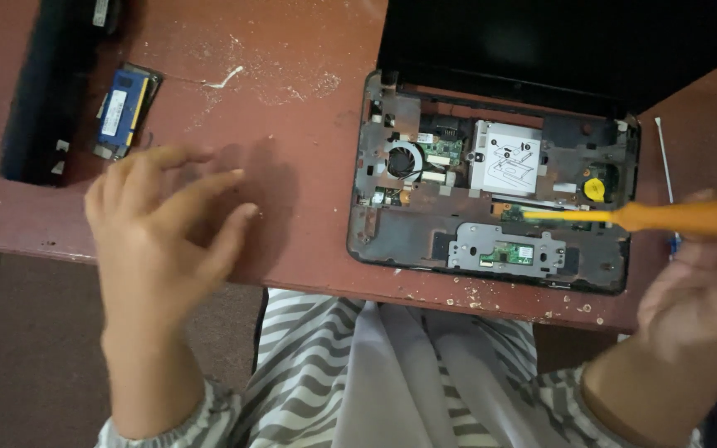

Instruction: Disassembling or assembling internal components of a laptop using a screwdriver.

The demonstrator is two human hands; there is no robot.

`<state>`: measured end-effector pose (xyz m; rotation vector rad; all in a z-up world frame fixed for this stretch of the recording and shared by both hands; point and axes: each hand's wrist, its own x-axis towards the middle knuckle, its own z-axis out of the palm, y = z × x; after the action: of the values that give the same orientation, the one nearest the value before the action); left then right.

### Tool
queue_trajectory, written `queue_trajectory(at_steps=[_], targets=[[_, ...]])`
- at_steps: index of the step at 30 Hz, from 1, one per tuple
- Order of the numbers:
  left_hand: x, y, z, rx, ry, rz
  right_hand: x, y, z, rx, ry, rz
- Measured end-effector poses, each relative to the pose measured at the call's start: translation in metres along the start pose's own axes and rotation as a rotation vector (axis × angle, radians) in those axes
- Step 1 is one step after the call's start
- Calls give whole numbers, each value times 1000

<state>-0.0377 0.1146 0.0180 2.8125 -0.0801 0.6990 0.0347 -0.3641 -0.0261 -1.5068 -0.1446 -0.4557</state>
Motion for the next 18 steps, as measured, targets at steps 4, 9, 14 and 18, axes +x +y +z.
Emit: queue_trajectory(at_steps=[4, 9, 14, 18], targets=[[18, 52, 9, -218, 52, 192, 5, -46, 67, -221, -238, -210], [19, 93, 42, -447, -52, 362, 5, -65, 105, -289, -315, -381], [17, 93, 49, -461, -140, 372, -3, -69, 115, -268, -319, -320], [18, 93, 48, -460, -150, 369, -4, -66, 116, -307, -319, -307]])
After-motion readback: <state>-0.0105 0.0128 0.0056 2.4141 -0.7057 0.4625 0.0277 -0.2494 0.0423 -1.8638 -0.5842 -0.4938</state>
